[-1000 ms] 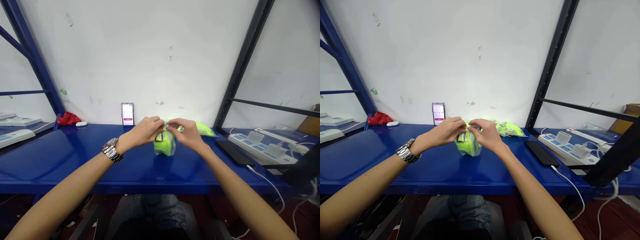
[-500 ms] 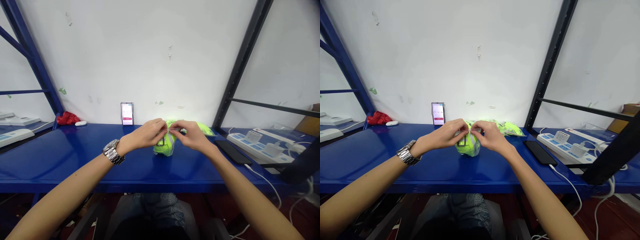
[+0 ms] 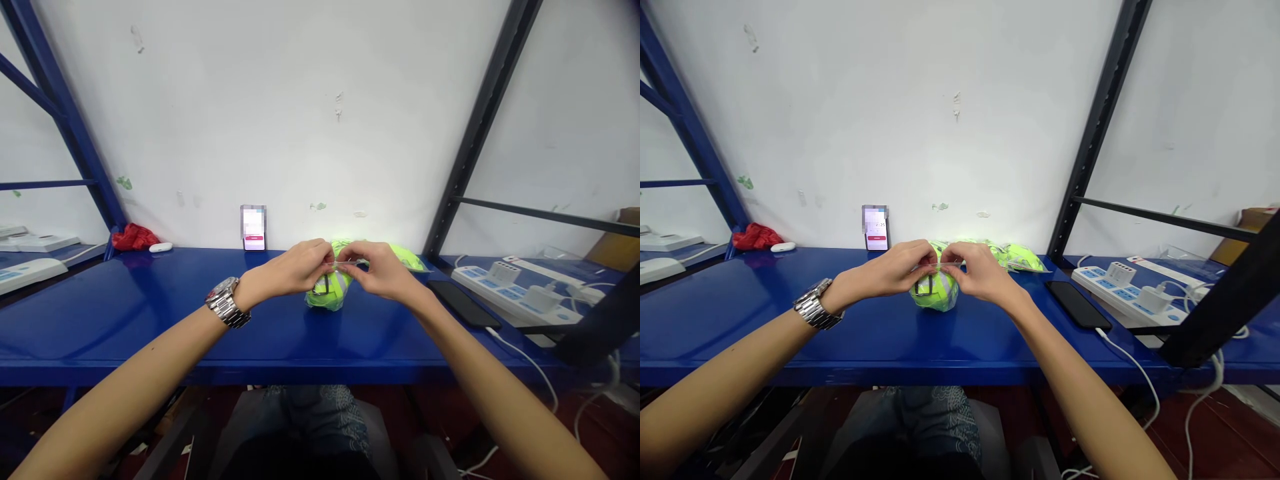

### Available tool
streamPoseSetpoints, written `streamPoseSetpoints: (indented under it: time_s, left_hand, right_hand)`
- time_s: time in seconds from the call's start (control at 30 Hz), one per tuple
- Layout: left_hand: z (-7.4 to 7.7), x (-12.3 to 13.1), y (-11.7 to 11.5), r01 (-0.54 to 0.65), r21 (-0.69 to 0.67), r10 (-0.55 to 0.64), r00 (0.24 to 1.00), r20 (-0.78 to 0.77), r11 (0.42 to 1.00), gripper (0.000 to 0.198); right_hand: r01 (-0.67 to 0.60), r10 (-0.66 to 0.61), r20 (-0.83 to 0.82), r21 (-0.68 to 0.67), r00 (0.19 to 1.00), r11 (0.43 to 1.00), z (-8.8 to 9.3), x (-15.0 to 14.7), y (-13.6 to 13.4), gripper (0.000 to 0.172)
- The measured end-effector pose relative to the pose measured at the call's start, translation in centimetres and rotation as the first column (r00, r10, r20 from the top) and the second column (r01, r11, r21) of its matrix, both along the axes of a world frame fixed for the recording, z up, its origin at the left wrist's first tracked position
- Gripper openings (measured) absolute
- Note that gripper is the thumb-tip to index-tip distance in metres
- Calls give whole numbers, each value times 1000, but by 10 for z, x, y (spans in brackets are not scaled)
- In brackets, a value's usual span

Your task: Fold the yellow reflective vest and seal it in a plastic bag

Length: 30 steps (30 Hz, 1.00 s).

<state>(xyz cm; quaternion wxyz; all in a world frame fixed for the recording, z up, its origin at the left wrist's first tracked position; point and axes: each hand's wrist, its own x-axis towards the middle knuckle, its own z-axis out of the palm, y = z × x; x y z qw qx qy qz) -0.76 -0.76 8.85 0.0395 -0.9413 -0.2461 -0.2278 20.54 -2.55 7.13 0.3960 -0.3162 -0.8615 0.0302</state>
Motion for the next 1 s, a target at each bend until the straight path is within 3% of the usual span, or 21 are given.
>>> streamPoseSetpoints:
  time_s: [0.2, 0.47, 0.73, 1.0]
  left_hand:
    - [-1, -1, -3, 22, 43, -22, 1000, -5, 999, 11]
    - [-8, -3, 0, 31, 325, -1, 996, -92, 945, 24]
    - [-10, 1, 3, 25, 216, -27, 1000, 7, 976, 18]
    - [-9, 2, 5, 9, 105, -15, 998, 56, 994, 15]
  right_hand:
    - [8, -9, -14, -10, 1000, 1000, -1, 0, 0, 5]
    - [46, -47, 12, 96, 999, 994, -5, -1, 2, 8]
    - [81, -87, 33, 163, 996, 983, -5, -5, 6, 8]
    - [100, -99, -13, 100, 995, 990, -9, -3, 12, 8]
